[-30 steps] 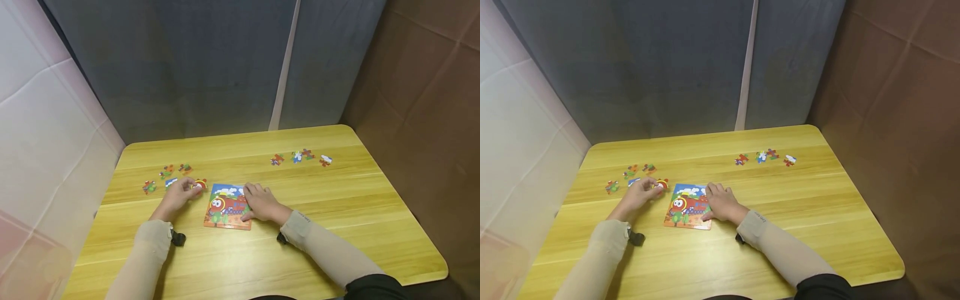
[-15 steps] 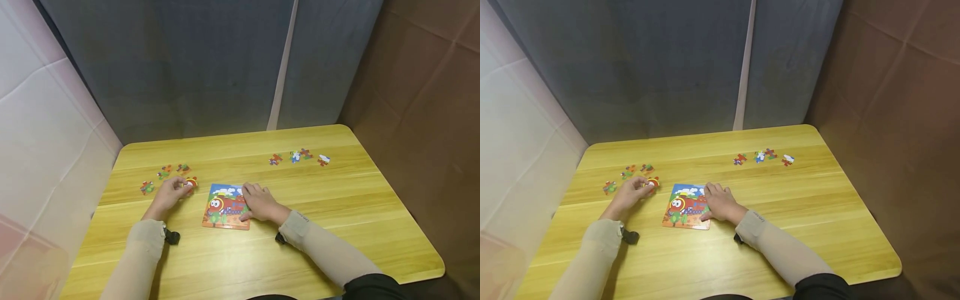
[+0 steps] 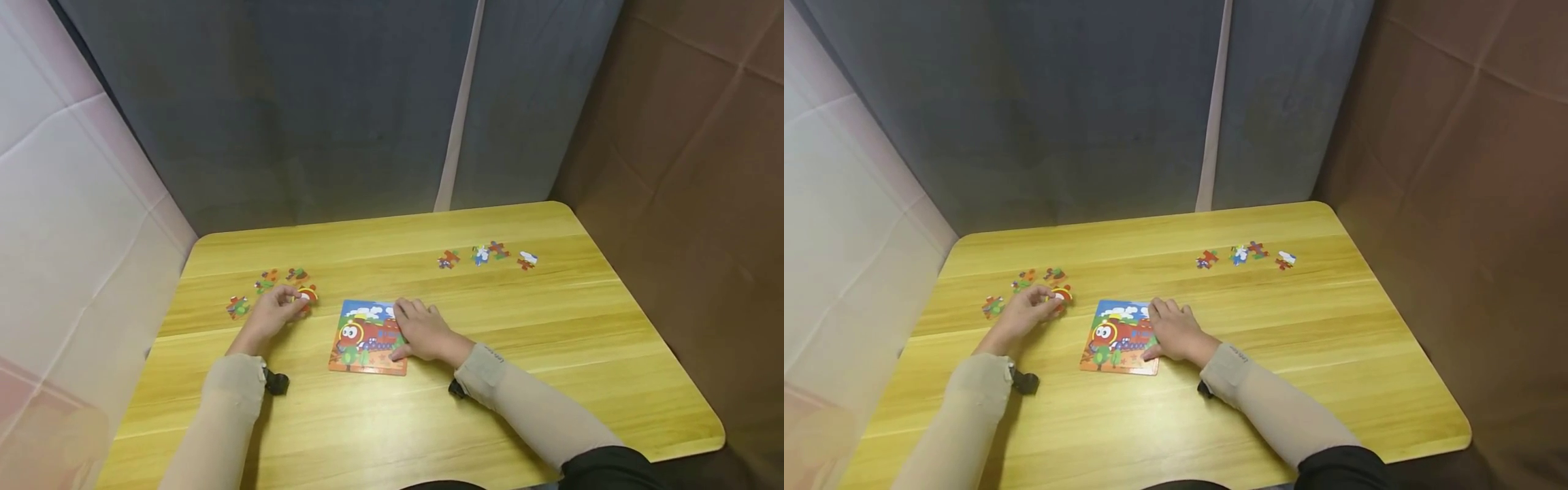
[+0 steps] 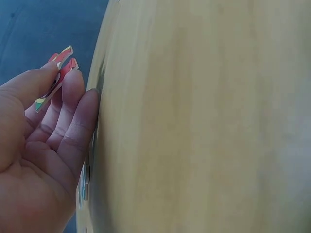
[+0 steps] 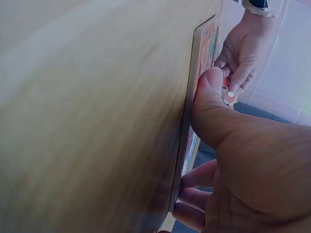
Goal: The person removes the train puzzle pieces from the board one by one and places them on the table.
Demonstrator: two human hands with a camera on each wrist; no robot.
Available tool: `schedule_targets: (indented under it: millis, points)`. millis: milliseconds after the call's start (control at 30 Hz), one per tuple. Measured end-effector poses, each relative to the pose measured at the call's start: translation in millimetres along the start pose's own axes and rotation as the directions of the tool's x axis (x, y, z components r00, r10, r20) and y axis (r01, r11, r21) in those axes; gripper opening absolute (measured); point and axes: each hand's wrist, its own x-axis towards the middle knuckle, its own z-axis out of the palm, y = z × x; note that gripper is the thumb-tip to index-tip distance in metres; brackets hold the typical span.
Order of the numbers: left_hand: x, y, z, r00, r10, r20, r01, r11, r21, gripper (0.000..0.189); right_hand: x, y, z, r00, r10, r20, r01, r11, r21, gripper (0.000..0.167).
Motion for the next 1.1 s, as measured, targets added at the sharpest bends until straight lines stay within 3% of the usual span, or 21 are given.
schedule_targets:
  millis: [200, 633, 733, 900, 1100]
  points:
    - [1.1, 3.0, -2.4, 1.000, 0.001, -0.005, -0.001, 1.000, -0.011, 0.045, 0.4, 0.0, -0.1, 1.000, 0.002, -0.007, -0.002, 1.000, 0.006, 0.109]
    - [7.0, 5.5, -3.4, 0.996, -0.087, 0.036, 0.092, 0.982, -0.164, 0.039, -1.2, 0.1, 1.8, 1.000, -0.001, -0.006, 0.001, 1.000, 0.002, 0.109]
    - [9.6, 6.2, -3.0, 0.993, -0.115, 0.033, 0.119, 0.979, -0.167, 0.037, -1.6, 0.5, 1.7, 1.000, -0.003, -0.004, 0.003, 1.000, -0.001, 0.109]
    - [15.5, 8.9, -0.3, 0.986, -0.166, 0.001, 0.165, 0.979, -0.121, 0.036, -1.7, 1.8, 2.2, 1.000, -0.007, -0.005, 0.007, 1.000, -0.006, 0.108]
    - [18.7, 14.5, 3.2, 0.983, -0.173, -0.067, 0.175, 0.984, 0.025, 0.033, -2.2, 2.3, 1.6, 1.000, -0.016, -0.016, 0.016, 1.000, 0.008, 0.107]
